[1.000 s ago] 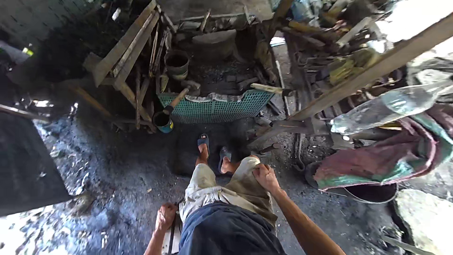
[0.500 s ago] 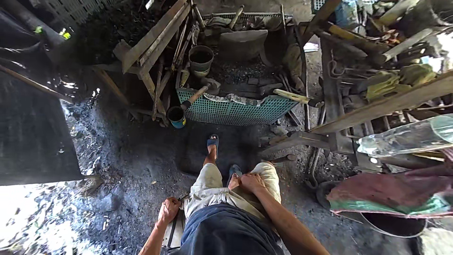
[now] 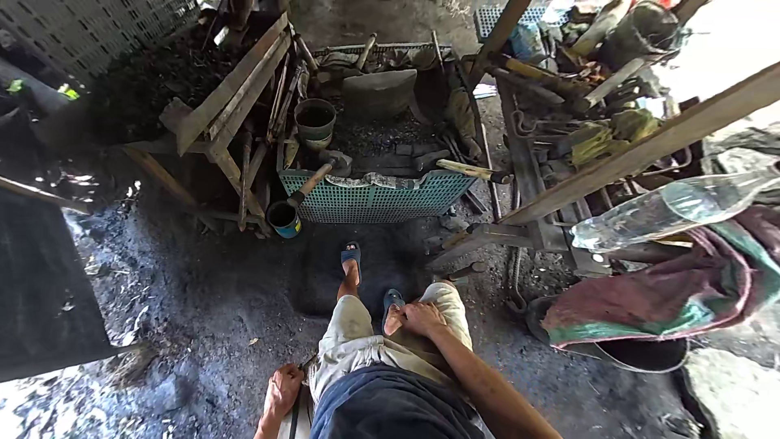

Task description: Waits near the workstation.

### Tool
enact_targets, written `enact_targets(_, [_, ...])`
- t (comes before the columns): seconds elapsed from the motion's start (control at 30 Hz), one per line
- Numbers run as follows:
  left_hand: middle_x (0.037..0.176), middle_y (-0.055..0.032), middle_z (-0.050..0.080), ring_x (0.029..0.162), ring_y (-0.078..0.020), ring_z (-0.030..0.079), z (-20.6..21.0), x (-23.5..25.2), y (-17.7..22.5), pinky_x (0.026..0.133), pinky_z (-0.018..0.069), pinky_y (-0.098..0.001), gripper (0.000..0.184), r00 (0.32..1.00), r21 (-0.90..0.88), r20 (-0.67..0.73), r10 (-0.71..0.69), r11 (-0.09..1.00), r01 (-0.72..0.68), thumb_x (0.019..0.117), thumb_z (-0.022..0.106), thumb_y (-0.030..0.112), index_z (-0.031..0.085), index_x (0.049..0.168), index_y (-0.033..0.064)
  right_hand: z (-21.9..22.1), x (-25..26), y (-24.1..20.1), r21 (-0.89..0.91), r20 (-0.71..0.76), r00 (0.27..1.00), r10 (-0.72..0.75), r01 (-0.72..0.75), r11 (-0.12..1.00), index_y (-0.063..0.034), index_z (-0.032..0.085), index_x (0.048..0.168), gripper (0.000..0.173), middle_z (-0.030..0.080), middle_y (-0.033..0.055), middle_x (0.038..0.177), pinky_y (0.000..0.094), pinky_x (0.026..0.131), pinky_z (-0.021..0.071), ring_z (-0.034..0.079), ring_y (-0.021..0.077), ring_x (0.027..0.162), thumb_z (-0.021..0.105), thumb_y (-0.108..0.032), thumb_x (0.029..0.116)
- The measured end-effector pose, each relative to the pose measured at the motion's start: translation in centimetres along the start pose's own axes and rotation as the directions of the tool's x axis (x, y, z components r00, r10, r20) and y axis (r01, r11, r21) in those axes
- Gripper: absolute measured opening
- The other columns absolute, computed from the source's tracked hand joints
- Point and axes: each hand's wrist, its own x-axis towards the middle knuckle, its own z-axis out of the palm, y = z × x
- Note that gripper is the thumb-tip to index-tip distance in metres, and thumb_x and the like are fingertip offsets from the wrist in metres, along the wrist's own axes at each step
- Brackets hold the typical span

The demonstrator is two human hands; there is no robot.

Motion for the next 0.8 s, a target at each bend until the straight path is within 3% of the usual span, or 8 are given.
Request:
enact_targets(0.23, [0.102, -0.0043, 0.077, 0.100, -0.0248, 0.073, -0.1, -0.3, 0.2, 0.090, 0.0571, -0.0580, 0.032, 1.000, 0.003, 0.003, 0.011, 1.000, -0.011, 0.0939, 0.062, 0.045, 0.078, 0.105, 0.0205, 0.2, -0.5, 0.8, 0.095, -0.023, 1.000, 0.010, -0.008, 0.995, -0.0198, 0.072, 0.120, 0.043, 0.071, 0.0093, 0.128, 0.0642, 0.113, 0.0380, 0.061, 0.0325, 0.128, 0.046, -0.048, 0.1013])
enact_targets(0.8, [0.100, -0.0035, 0.078, 0.099, -0.0239, 0.073, 0.1, -0.4, 0.3, 0.090, 0.0564, -0.0580, 0.034, 1.000, 0.002, -0.013, -0.010, 1.000, 0.010, 0.0943, 0.062, 0.049, 0.079, 0.103, 0.0213, -0.3, 0.4, 1.1, 0.108, -0.039, 0.999, -0.026, 0.030, 0.994, -0.0182, 0.071, 0.118, 0.040, 0.071, 0.0091, 0.128, 0.0632, 0.111, 0.0400, 0.062, 0.0318, 0.128, 0.045, -0.044, 0.1027])
